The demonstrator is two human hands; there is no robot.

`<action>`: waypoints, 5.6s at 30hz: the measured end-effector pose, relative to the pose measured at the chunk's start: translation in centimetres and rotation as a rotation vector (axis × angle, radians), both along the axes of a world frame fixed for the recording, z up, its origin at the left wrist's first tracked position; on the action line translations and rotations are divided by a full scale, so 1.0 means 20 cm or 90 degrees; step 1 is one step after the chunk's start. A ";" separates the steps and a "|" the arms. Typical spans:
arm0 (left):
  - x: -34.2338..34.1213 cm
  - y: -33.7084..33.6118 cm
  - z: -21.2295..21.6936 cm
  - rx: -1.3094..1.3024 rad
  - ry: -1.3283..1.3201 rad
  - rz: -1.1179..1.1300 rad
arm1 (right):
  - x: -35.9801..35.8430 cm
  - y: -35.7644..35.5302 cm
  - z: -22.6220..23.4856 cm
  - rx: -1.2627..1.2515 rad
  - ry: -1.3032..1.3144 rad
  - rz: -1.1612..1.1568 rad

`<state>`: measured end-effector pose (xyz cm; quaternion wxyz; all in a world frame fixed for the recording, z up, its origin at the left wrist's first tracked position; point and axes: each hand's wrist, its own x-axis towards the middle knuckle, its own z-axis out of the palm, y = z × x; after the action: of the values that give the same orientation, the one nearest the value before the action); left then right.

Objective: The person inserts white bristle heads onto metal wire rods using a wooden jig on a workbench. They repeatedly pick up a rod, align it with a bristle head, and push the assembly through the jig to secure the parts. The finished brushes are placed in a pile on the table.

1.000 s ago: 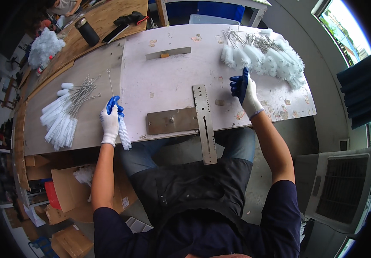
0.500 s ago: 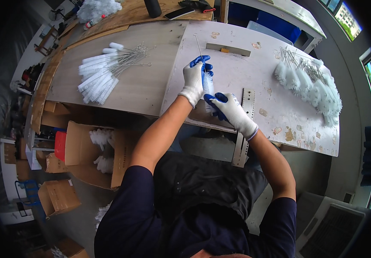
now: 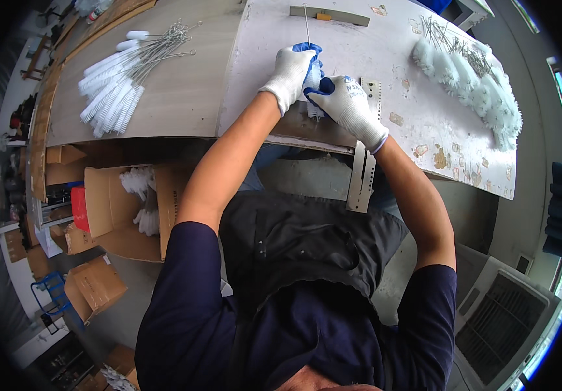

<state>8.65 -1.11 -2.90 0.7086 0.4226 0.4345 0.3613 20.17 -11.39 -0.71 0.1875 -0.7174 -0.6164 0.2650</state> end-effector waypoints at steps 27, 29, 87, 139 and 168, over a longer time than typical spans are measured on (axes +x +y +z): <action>-0.02 0.13 -0.19 -0.034 -0.311 -0.153 | 0.01 0.02 -0.02 0.056 -0.006 -0.009; -0.02 0.15 -0.20 -0.052 -0.319 -0.154 | 0.01 0.03 -0.03 0.062 0.005 -0.014; -0.41 -0.90 -0.07 -0.080 -0.050 -0.226 | -0.17 -0.26 0.17 -0.061 -0.500 0.295; -0.43 -0.49 -0.05 0.010 -0.187 0.264 | -0.08 -0.31 -0.06 0.133 -0.217 0.176; -0.29 -0.20 -0.15 0.273 0.018 0.239 | -0.03 -0.24 -0.06 0.187 -0.329 0.257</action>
<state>2.83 -5.13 -5.94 0.5175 0.4803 0.4284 0.5639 19.50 -16.27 -1.93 0.0701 -0.5897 -0.8044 0.0151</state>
